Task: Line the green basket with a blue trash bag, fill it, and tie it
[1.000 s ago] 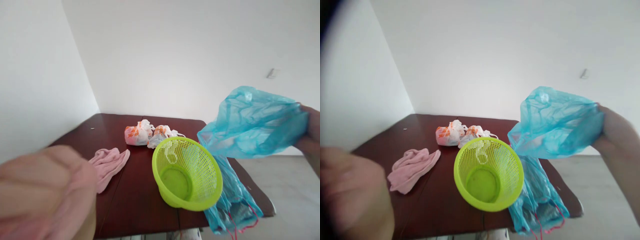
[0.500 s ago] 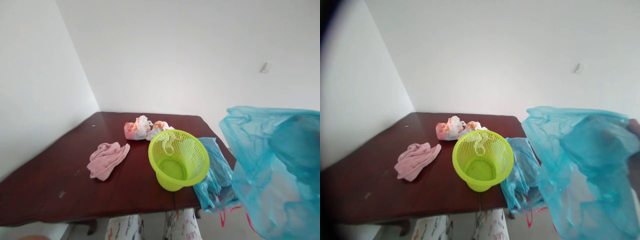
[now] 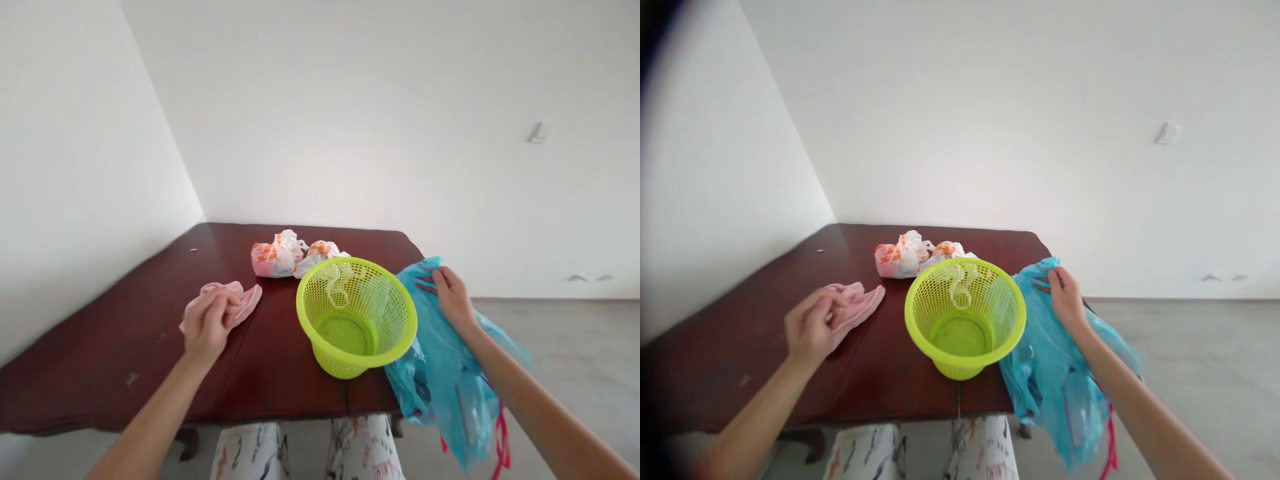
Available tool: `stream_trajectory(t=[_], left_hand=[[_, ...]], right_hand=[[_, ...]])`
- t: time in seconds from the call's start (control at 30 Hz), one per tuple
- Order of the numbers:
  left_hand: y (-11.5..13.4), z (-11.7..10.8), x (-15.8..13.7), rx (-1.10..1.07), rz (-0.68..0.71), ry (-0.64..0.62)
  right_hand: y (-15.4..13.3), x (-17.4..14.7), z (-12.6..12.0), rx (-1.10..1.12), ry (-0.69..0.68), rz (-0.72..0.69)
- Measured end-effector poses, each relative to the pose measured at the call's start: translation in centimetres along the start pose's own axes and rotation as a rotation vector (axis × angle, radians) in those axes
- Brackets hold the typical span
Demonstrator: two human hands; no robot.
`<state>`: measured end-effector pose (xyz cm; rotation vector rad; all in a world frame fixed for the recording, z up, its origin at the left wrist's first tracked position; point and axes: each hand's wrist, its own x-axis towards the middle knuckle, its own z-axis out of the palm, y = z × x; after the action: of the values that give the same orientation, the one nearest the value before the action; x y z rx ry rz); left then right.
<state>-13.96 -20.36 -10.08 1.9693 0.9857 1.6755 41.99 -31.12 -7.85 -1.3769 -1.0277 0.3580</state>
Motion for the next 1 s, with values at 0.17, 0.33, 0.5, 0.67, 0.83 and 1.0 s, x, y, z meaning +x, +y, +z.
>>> stream_trajectory(t=[0.17,0.33,0.5,0.67,0.83,1.0], left_hand=[[-5.8,3.3,-3.7,0.044,-0.210,-0.227],[-7.7,3.1,-5.8,0.113,-0.276,-0.346],[-8.0,2.9,-5.6,0.203,-0.243,-0.411],[-8.3,2.9,-5.7,0.275,-0.227,-0.460],[-8.2,3.0,-5.4,0.338,-0.205,-0.511],[-8.2,3.1,-5.4,0.387,-0.187,-0.545]], right_hand=[[5.3,1.1,1.4,-0.136,-0.160,0.053],[9.1,-3.8,-1.8,-0.803,-0.374,-0.127],[13.4,-8.7,-1.7,-1.188,-0.514,-0.039],[13.7,-9.3,0.1,-1.241,-0.509,0.009],[13.0,-7.4,1.1,-1.251,-0.546,0.005],[13.2,-4.0,1.9,-1.253,-0.551,0.024]])
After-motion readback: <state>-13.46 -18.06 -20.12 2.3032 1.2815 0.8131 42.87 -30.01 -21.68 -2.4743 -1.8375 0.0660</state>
